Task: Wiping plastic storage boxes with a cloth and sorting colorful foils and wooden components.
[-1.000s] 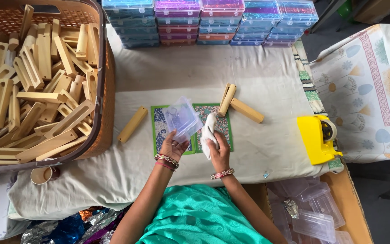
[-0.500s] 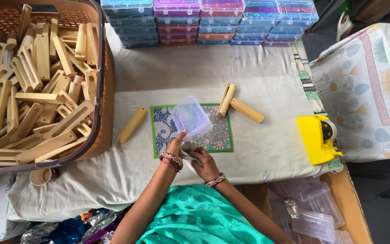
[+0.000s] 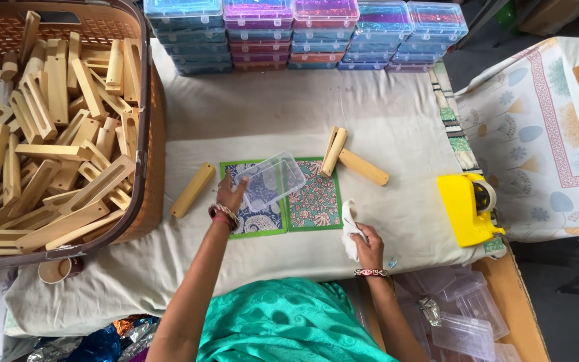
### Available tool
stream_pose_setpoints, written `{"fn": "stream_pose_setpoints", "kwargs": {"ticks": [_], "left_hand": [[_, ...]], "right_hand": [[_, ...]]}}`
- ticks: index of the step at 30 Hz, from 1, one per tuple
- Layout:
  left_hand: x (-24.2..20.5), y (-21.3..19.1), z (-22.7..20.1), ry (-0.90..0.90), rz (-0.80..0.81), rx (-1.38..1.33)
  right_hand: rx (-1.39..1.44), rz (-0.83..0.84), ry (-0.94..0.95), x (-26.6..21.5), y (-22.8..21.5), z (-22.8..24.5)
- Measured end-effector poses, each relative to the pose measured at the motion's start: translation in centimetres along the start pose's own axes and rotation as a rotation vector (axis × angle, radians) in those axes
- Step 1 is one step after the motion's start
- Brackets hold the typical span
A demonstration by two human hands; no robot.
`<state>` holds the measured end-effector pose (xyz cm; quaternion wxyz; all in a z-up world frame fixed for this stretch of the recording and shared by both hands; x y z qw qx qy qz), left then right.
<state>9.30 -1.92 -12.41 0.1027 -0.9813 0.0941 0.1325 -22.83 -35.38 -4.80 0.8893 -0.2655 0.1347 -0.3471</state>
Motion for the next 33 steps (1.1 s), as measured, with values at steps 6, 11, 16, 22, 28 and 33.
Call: {"fn": "stream_pose_setpoints", "kwargs": {"ticks": [6,11,16,22,28,33], "left_hand": [[-6.8,1.0,-1.8,0.186,0.031,0.179],[-8.2,1.1,-2.4,0.283,0.058,0.157],[-8.2,1.0,-2.9,0.229,0.09,0.084],[-8.1,0.9,-2.6,0.236,0.08,0.191],[-7.9,1.2,-2.0,0.192,0.11,0.159],[-7.3,1.6,0.0,0.158,0.11,0.223]], "right_hand": [[-0.036,-0.071,-0.211,3.1,2.1,7.7],[-0.212,-0.103,-0.52,7.8,7.5,16.6],[-0.479,-0.037,-0.559,11.5,16.5,18.3],[-0.944,0.19,-0.446,8.8,23.4,18.7],[-0.928,0.245,-0.581,4.4,23.8,23.0],[-0.832,0.317,-0.774,1.6,23.8,24.1]]}}
Point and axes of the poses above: each hand's wrist, its own x-axis towards the middle knuckle, its own y-axis out of the palm, z = x × y, the point moved 8 cm from there along x, towards the middle knuckle, and after that the axes turned 11 degrees about -x, right-handed, at the moved point
